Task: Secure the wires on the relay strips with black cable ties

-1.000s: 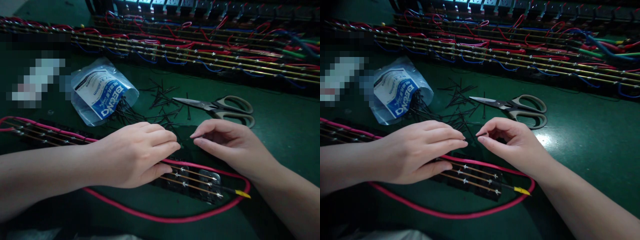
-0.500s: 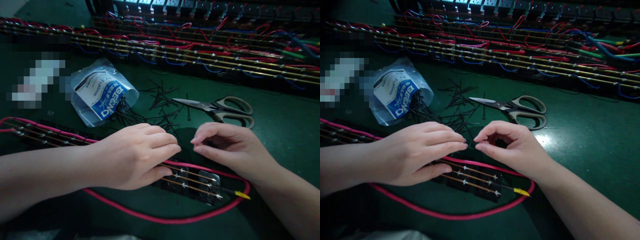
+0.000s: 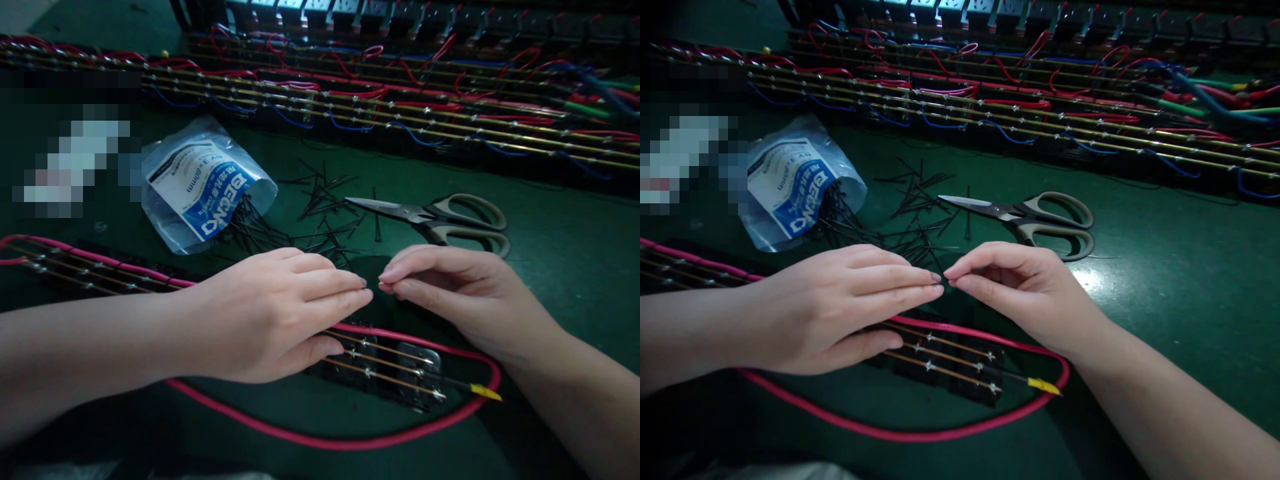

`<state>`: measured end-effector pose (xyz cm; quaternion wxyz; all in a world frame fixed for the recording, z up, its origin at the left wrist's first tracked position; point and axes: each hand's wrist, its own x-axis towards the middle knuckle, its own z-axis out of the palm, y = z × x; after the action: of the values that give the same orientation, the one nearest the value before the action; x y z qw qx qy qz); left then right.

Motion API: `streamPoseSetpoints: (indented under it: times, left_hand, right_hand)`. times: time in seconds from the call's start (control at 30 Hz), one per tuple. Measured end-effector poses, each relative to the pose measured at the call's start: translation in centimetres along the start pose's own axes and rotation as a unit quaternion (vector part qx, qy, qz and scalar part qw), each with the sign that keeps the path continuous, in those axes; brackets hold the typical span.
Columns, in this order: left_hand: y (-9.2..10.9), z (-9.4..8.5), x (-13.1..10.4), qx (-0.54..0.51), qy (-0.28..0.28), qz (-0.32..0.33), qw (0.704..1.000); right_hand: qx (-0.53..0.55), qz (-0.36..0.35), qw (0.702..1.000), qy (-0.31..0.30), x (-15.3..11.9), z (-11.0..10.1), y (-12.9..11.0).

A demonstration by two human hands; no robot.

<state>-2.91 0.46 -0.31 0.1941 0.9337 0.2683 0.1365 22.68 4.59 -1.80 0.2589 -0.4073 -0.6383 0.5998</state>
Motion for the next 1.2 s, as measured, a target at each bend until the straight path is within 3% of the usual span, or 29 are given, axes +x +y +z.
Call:
streamPoseSetpoints:
  times: [0.17,0.6,1.0,1.1,1.2]
  left_hand:
    - [0.0,0.0,0.0,0.002,-0.003,0.002,1.000]
    - [-0.1,-0.1,-0.1,0.001,-0.012,0.001,1.000]
    - [0.2,-0.6,0.3,0.000,-0.028,-0.009,1.000]
    - [0.5,-0.4,0.3,0.011,-0.023,-0.017,1.000]
    - [0.9,-0.2,0.1,0.013,-0.001,-0.036,0.999]
  right_hand:
    - [-0.028,0.026,0.999,0.000,0.0,0.0,-0.1]
    - [-0.021,0.009,0.999,0.022,0.0,0.2,-0.2]
    - [0.049,-0.004,0.999,0.017,-0.3,0.0,0.3]
    - [-0.008,-0.051,0.997,0.055,-1.0,0.0,-0.7]
    - [-0.134,-0.154,0.976,0.078,-2.7,0.5,-2.3]
